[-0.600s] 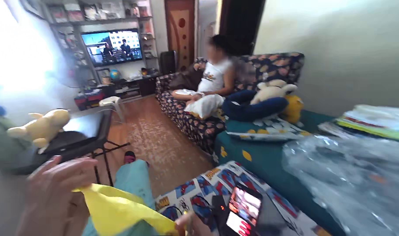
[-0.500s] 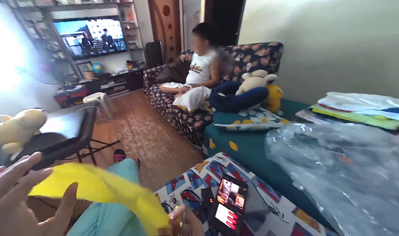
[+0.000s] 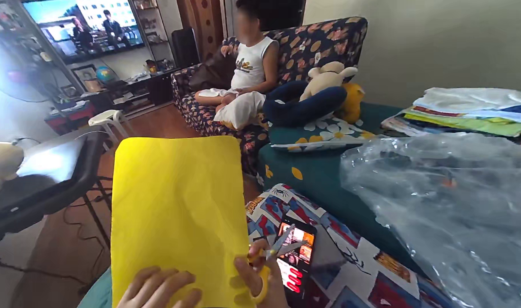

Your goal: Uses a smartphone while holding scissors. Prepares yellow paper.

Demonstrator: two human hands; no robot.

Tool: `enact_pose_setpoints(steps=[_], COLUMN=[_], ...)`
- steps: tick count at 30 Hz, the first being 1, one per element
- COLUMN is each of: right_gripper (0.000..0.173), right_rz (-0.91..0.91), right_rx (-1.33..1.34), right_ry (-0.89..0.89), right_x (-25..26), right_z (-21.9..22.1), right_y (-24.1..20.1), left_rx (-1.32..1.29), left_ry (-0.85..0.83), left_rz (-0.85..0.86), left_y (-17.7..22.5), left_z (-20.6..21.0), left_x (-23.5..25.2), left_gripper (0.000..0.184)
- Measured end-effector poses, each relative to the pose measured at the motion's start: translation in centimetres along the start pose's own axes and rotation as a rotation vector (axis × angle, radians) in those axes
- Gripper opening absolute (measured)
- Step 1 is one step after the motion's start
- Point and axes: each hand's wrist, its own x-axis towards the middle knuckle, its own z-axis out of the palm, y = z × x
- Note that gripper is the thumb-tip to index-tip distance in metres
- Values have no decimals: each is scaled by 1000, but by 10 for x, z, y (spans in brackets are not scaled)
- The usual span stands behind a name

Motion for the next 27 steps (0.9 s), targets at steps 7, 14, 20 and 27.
enact_pose_setpoints(steps=[7,14,20,27], right_gripper=[29,29,30,36], right_rz=[117,326,282,131], right_rx=[7,-23,-60,-297], right_ry=[25,-38,-238,-336], right_x=[-10,-24,-17,-19], right_z=[19,34,23,15], right_y=[29,54,68,33], left_rx=[47,29,-97,-200], left_ry=[-87,-208,-310,-216], left_rz=[-184,-208,-81,208], left_y=[-29,-41,-32,2], left_z=[2,5,15,43], left_x=[-2,-1,20,79], left_gripper=[38,37,38,36])
